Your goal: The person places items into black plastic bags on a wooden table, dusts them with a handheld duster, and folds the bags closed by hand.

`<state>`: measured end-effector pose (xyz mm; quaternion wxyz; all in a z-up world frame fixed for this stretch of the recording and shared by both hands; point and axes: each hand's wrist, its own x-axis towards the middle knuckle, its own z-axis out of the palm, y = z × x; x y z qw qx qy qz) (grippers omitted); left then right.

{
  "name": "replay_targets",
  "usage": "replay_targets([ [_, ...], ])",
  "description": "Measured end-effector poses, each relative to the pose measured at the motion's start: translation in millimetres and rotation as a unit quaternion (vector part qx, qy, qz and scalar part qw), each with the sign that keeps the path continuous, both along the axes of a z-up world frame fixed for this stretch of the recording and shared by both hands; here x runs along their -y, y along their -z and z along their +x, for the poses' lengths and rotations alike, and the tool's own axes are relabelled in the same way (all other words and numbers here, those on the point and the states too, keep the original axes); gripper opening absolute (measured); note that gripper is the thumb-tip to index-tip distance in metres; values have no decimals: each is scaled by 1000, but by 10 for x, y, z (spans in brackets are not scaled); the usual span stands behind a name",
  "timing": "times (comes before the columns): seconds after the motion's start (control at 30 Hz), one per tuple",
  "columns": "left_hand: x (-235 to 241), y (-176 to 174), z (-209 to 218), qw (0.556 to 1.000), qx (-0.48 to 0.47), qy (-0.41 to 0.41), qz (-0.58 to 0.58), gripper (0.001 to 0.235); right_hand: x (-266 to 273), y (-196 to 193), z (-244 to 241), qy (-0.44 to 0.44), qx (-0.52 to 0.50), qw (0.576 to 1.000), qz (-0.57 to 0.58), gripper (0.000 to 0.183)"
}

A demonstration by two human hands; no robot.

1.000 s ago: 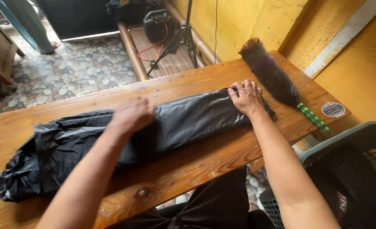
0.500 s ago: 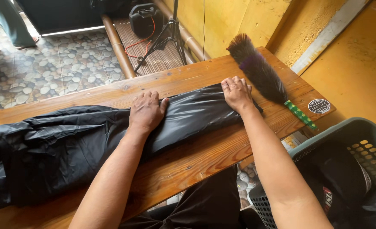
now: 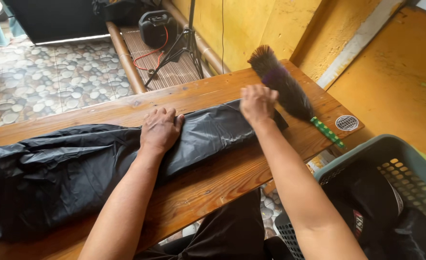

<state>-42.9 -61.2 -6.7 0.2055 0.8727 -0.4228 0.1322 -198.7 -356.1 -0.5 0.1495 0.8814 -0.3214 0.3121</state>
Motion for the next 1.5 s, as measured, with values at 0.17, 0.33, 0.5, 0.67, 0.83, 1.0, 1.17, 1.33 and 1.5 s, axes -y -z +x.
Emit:
replay_targets([
  [0.17, 43, -54, 34, 1000, -3, 0, -5, 45, -1525, -790, -58, -262, -129, 935, 202, 47],
  [0.33, -23, -39, -16, 1000, -17, 9, 1, 44, -1330, -646, -201, -207, -280, 918, 192, 60],
  [0.5, -45, -74, -24, 999, -36, 5, -1, 43, -389, -388, -471, -29, -240, 958, 153, 69],
  [0.67, -98, -80, -18, 999, -39, 7, -13, 45, -103, -191, -435, -27, -243, 926, 287, 68],
  [0.83, -344, -113, 70, 999, 4, -16, 47, 45, -30, -112, -465, -24, -245, 924, 292, 69],
  [1.0, -1398, -246, 379, 989, 23, -53, 136, 61, -160, -211, -484, -18, -236, 926, 295, 68],
  [1.17, -2482, -394, 656, 991, 1, -36, 133, 55, -351, -390, -441, -9, -220, 919, 328, 72],
  [1.33, -2767, -206, 722, 1000, -9, -5, 9, 45, -459, -491, -413, -3, -212, 910, 356, 72],
  [1.5, -2783, -147, 766, 999, -53, 13, 6, 47, -292, -439, -405, 3, -224, 900, 373, 65],
])
